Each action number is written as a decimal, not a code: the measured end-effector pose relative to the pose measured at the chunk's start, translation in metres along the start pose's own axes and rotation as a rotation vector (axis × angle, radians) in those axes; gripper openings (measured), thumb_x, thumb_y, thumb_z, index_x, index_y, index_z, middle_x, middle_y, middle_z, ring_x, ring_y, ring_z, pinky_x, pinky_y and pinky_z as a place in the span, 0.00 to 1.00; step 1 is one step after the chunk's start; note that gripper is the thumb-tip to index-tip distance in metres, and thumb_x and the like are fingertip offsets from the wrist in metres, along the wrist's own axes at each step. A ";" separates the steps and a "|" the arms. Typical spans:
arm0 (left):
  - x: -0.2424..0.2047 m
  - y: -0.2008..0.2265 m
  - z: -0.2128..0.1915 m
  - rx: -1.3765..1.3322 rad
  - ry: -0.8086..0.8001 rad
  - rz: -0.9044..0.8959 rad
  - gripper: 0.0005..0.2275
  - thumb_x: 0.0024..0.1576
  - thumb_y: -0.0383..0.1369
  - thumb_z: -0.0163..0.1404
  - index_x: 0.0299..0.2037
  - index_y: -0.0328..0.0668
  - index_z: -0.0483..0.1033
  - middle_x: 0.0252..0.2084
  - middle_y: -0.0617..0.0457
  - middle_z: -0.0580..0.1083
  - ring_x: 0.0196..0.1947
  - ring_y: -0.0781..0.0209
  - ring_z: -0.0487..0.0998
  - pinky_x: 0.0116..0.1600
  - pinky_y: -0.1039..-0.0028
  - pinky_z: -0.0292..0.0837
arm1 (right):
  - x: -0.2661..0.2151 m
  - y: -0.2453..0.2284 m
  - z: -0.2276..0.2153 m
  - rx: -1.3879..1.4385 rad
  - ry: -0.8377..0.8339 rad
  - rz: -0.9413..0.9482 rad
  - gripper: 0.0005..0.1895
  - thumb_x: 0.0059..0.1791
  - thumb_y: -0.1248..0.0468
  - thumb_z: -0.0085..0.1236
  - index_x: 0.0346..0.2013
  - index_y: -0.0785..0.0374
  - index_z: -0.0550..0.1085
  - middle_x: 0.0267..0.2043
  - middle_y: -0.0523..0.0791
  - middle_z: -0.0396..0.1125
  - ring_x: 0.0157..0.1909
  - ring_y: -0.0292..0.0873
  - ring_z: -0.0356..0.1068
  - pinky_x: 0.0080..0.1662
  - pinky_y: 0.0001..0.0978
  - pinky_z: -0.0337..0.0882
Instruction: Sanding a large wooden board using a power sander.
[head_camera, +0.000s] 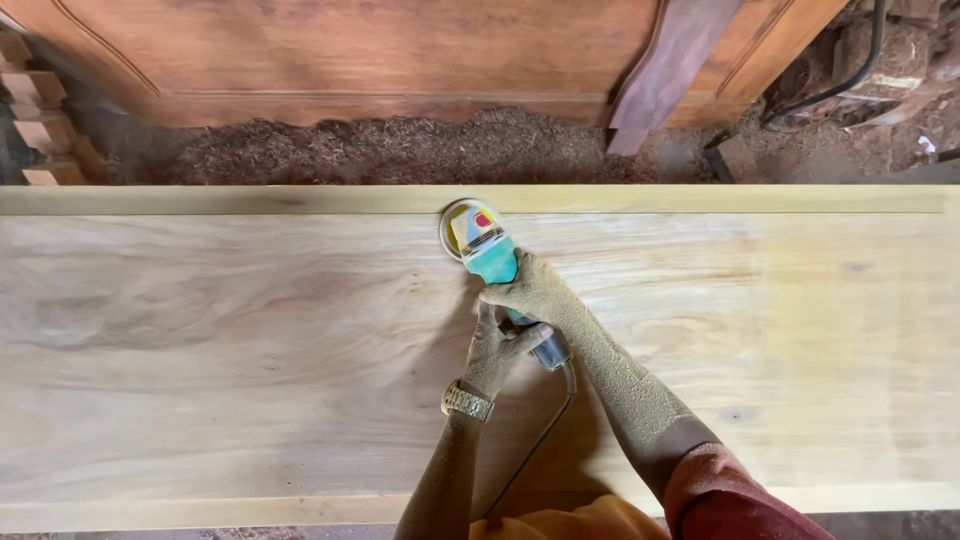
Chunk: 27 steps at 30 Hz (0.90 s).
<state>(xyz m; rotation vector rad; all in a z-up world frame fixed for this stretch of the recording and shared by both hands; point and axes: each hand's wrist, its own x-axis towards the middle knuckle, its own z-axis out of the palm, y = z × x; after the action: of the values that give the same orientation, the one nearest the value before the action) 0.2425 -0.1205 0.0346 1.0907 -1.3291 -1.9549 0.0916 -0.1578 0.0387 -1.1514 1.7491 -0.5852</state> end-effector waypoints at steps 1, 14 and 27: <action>-0.001 0.005 0.003 0.080 0.013 -0.042 0.41 0.49 0.41 0.66 0.67 0.41 0.51 0.56 0.41 0.74 0.54 0.53 0.79 0.58 0.63 0.80 | -0.002 0.001 -0.003 0.008 -0.005 0.018 0.36 0.33 0.49 0.73 0.47 0.67 0.75 0.38 0.52 0.77 0.42 0.48 0.79 0.46 0.40 0.79; 0.017 -0.020 0.067 -0.035 -0.077 0.003 0.38 0.53 0.38 0.65 0.67 0.37 0.50 0.57 0.42 0.73 0.56 0.53 0.78 0.59 0.64 0.79 | -0.023 0.040 -0.057 0.045 0.045 0.087 0.34 0.32 0.52 0.72 0.48 0.65 0.75 0.40 0.51 0.77 0.44 0.49 0.79 0.48 0.41 0.78; 0.025 -0.035 0.134 0.078 -0.153 -0.012 0.45 0.50 0.48 0.64 0.69 0.34 0.47 0.57 0.38 0.73 0.57 0.49 0.78 0.61 0.61 0.78 | -0.054 0.081 -0.111 0.028 0.061 0.185 0.36 0.33 0.52 0.72 0.52 0.63 0.74 0.42 0.51 0.77 0.45 0.48 0.79 0.48 0.40 0.79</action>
<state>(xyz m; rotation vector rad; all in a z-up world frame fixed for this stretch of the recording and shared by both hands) 0.1161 -0.0608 0.0195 1.0035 -1.4933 -2.0452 -0.0362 -0.0844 0.0500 -0.9489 1.8696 -0.5346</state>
